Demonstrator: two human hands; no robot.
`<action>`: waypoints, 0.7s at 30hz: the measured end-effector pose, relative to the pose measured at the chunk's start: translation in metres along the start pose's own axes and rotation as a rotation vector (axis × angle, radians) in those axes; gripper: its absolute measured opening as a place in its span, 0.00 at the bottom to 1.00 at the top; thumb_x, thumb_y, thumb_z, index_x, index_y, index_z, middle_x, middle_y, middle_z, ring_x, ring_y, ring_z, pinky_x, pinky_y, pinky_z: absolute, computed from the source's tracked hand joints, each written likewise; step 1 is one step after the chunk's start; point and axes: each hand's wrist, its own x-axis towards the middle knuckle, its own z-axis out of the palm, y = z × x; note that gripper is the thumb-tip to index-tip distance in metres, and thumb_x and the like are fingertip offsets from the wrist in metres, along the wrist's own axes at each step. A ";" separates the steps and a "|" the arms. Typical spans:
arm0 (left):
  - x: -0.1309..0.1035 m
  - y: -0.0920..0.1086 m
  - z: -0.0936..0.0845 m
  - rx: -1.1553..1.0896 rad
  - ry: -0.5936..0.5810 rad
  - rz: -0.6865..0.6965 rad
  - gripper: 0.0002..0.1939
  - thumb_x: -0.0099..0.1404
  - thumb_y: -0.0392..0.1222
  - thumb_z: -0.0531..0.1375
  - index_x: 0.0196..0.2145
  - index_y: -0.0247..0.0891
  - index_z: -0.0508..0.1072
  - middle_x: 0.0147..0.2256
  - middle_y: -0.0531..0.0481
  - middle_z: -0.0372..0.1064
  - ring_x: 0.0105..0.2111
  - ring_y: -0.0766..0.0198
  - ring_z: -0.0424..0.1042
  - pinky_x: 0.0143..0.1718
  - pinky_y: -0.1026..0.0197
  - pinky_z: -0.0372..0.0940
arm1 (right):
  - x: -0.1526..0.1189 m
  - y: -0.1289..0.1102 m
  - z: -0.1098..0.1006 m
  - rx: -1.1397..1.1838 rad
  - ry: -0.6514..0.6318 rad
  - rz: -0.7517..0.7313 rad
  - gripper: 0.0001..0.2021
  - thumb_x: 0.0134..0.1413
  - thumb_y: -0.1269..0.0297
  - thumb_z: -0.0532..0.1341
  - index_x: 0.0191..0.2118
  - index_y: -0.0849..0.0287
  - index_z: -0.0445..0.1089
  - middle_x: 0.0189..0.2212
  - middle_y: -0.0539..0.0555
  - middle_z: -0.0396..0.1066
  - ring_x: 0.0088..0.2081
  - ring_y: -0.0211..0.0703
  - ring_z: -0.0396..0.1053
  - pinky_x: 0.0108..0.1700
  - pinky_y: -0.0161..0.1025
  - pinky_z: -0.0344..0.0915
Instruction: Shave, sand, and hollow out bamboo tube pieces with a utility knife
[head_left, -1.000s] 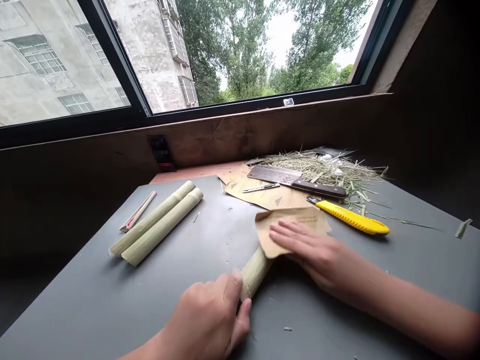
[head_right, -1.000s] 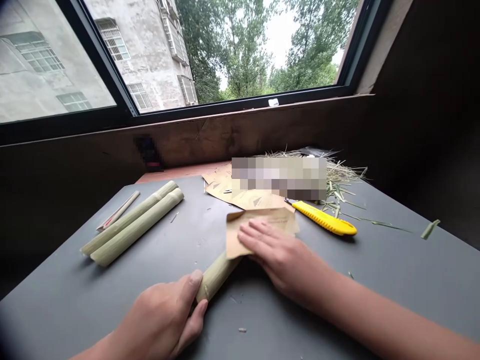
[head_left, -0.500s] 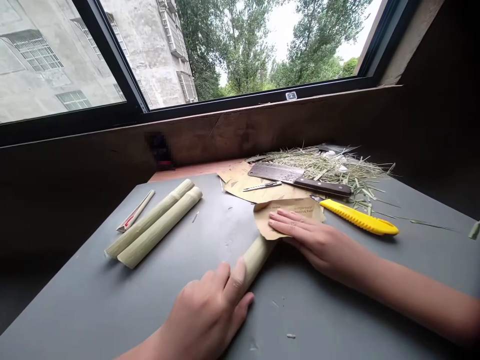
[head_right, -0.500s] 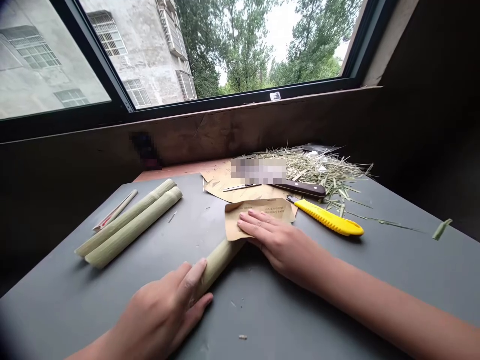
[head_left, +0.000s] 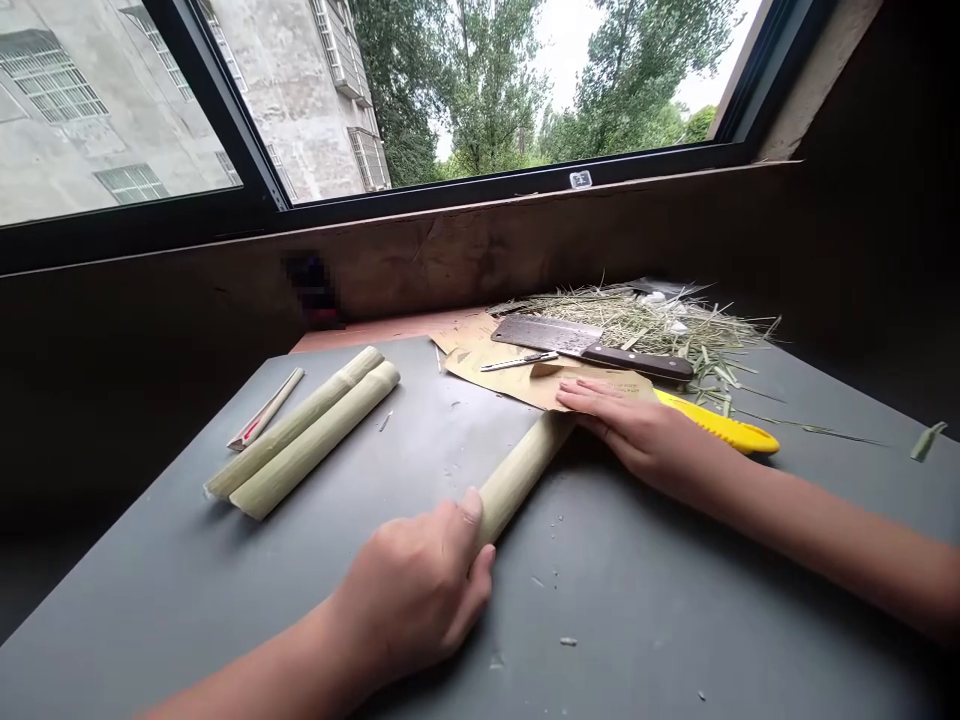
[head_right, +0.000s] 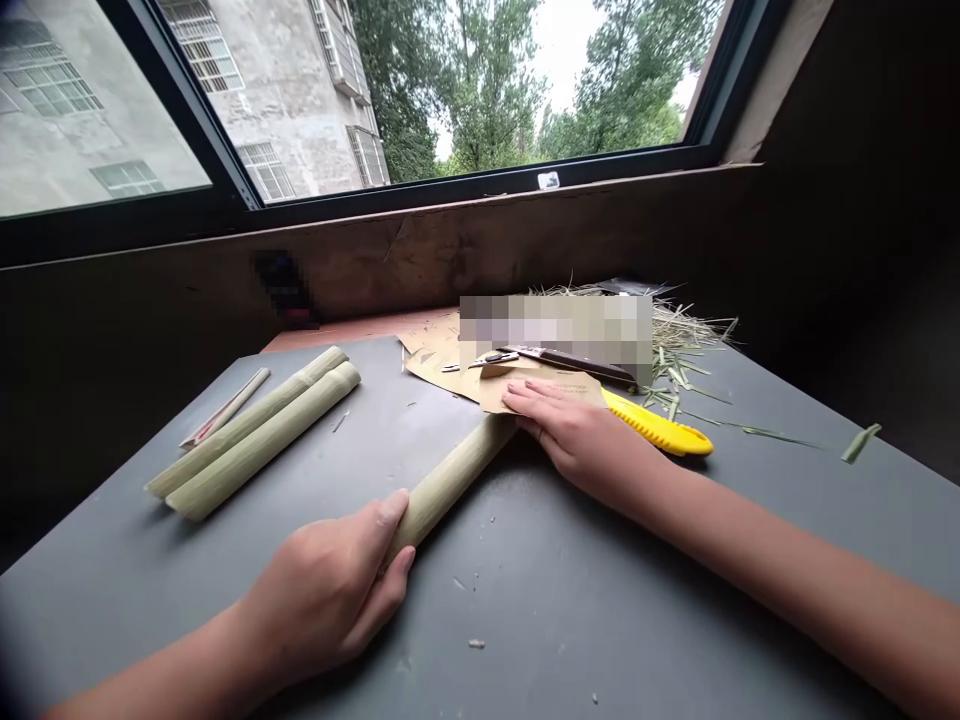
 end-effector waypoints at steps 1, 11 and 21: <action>0.001 0.000 0.001 0.003 -0.003 0.000 0.17 0.71 0.40 0.47 0.54 0.28 0.59 0.28 0.49 0.72 0.19 0.58 0.71 0.17 0.58 0.67 | -0.001 0.002 0.000 -0.009 0.001 -0.005 0.19 0.69 0.69 0.51 0.60 0.67 0.69 0.59 0.65 0.68 0.63 0.57 0.64 0.63 0.56 0.64; -0.002 -0.006 0.000 0.137 0.007 -0.058 0.16 0.73 0.41 0.45 0.51 0.30 0.63 0.29 0.46 0.74 0.23 0.58 0.75 0.20 0.59 0.67 | -0.004 -0.005 0.001 -0.015 -0.012 -0.045 0.20 0.69 0.72 0.50 0.61 0.68 0.67 0.60 0.65 0.67 0.64 0.55 0.61 0.64 0.54 0.64; -0.007 -0.006 -0.005 -0.087 0.030 -0.003 0.13 0.71 0.41 0.49 0.51 0.35 0.61 0.28 0.52 0.70 0.18 0.62 0.68 0.19 0.60 0.60 | 0.003 -0.015 0.001 0.076 0.002 -0.061 0.19 0.68 0.72 0.50 0.59 0.70 0.69 0.59 0.69 0.68 0.64 0.55 0.61 0.64 0.54 0.62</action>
